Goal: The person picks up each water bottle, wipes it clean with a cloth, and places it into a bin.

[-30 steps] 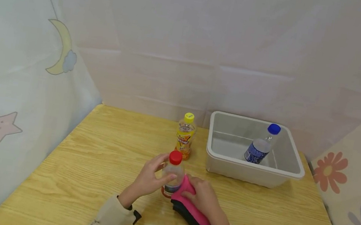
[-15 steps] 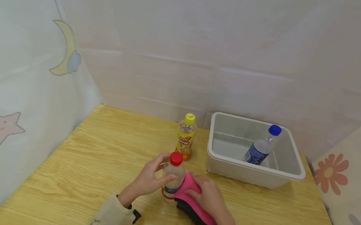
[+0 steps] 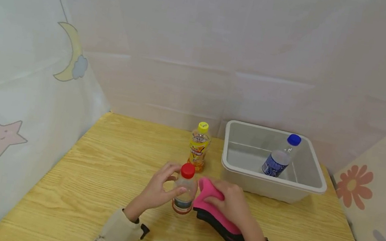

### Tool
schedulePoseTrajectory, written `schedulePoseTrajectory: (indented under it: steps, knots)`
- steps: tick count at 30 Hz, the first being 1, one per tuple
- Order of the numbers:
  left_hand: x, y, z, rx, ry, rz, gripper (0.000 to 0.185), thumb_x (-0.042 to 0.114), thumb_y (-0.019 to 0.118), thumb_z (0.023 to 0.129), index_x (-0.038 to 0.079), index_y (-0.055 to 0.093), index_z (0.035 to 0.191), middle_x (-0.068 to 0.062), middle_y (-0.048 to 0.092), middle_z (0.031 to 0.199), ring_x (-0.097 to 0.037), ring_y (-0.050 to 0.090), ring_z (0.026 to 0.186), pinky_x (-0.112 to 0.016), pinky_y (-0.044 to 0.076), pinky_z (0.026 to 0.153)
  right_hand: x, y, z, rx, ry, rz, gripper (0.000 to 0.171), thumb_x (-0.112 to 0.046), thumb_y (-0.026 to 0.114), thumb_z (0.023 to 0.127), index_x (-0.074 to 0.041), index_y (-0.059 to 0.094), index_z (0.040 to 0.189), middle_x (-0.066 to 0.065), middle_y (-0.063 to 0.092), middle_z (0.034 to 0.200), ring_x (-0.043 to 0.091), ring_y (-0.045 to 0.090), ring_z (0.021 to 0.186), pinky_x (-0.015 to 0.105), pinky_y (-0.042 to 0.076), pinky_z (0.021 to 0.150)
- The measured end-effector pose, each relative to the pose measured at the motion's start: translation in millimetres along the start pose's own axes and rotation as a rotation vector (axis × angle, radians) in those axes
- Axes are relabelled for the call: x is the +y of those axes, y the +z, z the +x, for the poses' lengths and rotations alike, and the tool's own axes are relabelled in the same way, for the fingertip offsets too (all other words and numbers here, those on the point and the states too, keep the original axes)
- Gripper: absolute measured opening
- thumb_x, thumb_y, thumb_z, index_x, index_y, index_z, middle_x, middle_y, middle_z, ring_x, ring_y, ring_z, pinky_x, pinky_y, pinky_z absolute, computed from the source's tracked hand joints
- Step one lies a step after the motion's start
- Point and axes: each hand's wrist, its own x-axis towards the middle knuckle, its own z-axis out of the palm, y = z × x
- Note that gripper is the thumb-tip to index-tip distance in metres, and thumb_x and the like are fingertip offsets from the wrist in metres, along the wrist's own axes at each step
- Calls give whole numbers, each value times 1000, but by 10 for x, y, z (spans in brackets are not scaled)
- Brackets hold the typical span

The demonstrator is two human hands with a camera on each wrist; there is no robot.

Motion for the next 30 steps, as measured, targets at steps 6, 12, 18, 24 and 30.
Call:
schedulePoseTrajectory:
  steps: [6, 12, 18, 24, 30]
  knots:
    - [-6, -12, 0, -11, -14, 12, 50, 21, 65, 85, 5, 46, 129, -5, 48, 117, -19, 47, 108, -31, 49, 84, -38, -83, 68, -5, -31, -4, 48, -16, 80, 66, 0, 66, 108, 10, 67, 97, 21, 64, 82, 35, 54, 66]
    - [3, -38, 7, -33, -56, -20, 49, 18, 66, 85, 5, 44, 127, -5, 50, 118, -19, 47, 109, -32, 48, 85, -64, -132, 130, -2, -53, -7, 47, -16, 81, 65, 1, 66, 107, 7, 68, 91, 14, 61, 74, 28, 52, 60]
    - [-11, -79, 12, -57, -41, -24, 42, 15, 64, 86, 3, 47, 123, -6, 51, 120, -21, 48, 112, -32, 48, 87, -89, -182, 206, -25, -57, -3, 48, -18, 81, 65, -3, 65, 108, 3, 67, 90, 7, 55, 70, 24, 49, 57]
    - [-34, -100, 8, -58, -7, -8, 42, 15, 63, 87, 4, 50, 124, -8, 52, 118, -22, 49, 111, -29, 49, 84, -135, -219, 275, -62, -57, 3, 46, -19, 79, 69, -4, 64, 110, -1, 64, 86, 5, 49, 66, 21, 44, 54]
    - [-31, -114, 1, -47, 13, 10, 43, 14, 64, 86, 2, 51, 125, -15, 52, 112, -27, 51, 103, -30, 51, 79, -198, -228, 336, -130, -19, 2, 48, -23, 76, 73, -5, 63, 115, 5, 66, 98, 11, 57, 77, 28, 51, 65]
